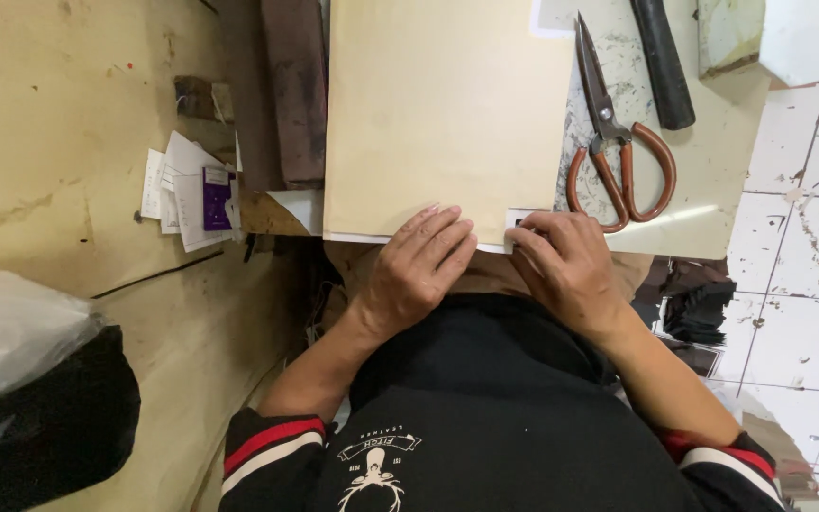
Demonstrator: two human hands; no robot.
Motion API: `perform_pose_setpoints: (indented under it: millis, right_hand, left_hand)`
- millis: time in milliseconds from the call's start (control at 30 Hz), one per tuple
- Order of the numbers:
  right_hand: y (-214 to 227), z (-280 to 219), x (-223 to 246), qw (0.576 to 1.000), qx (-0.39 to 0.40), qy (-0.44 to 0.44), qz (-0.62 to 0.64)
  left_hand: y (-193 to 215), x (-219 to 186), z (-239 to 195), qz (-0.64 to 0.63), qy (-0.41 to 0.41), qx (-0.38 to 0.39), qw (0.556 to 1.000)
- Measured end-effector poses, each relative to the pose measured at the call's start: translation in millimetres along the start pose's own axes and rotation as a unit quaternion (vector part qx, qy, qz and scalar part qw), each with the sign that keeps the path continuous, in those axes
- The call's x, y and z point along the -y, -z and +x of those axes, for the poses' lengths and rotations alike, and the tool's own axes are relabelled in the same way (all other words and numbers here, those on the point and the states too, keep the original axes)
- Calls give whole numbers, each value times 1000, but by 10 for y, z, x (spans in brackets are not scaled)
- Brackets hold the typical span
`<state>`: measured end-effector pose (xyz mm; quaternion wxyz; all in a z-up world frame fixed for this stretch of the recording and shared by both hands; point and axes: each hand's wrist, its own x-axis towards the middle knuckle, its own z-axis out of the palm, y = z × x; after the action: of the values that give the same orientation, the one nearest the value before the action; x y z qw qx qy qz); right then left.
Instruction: Cutting and trimming a sheet of material using scissors on a workbench
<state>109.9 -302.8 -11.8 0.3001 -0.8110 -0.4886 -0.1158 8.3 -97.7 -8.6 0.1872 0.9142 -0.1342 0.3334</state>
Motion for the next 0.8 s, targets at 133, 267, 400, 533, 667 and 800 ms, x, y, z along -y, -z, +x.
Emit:
perform_pose_setpoints:
  millis: [133, 267, 400, 533, 667, 800]
  right_hand:
    - [-21, -25, -48, 1000, -2, 10, -3]
    - [25, -23, -38, 1000, -1, 5, -18]
    - [147, 64, -13, 1000, -13, -21, 4]
    - [224, 41, -145, 998, -26, -28, -43]
    - [340, 109, -350, 994, -37, -44, -89]
    - [304, 124, -535, 996, -57, -55, -39]
  left_hand:
    - [-16, -22, 4, -1, -2, -8, 1000]
    - [-40, -24, -35, -13, -4, 5, 1000]
    - [-9, -19, 37, -59, 28, 10, 998]
    - [121, 166, 184, -102, 62, 32, 992]
    - [175, 562, 359, -32, 180, 36, 982]
    - [108, 840, 577, 57, 259, 32, 964]
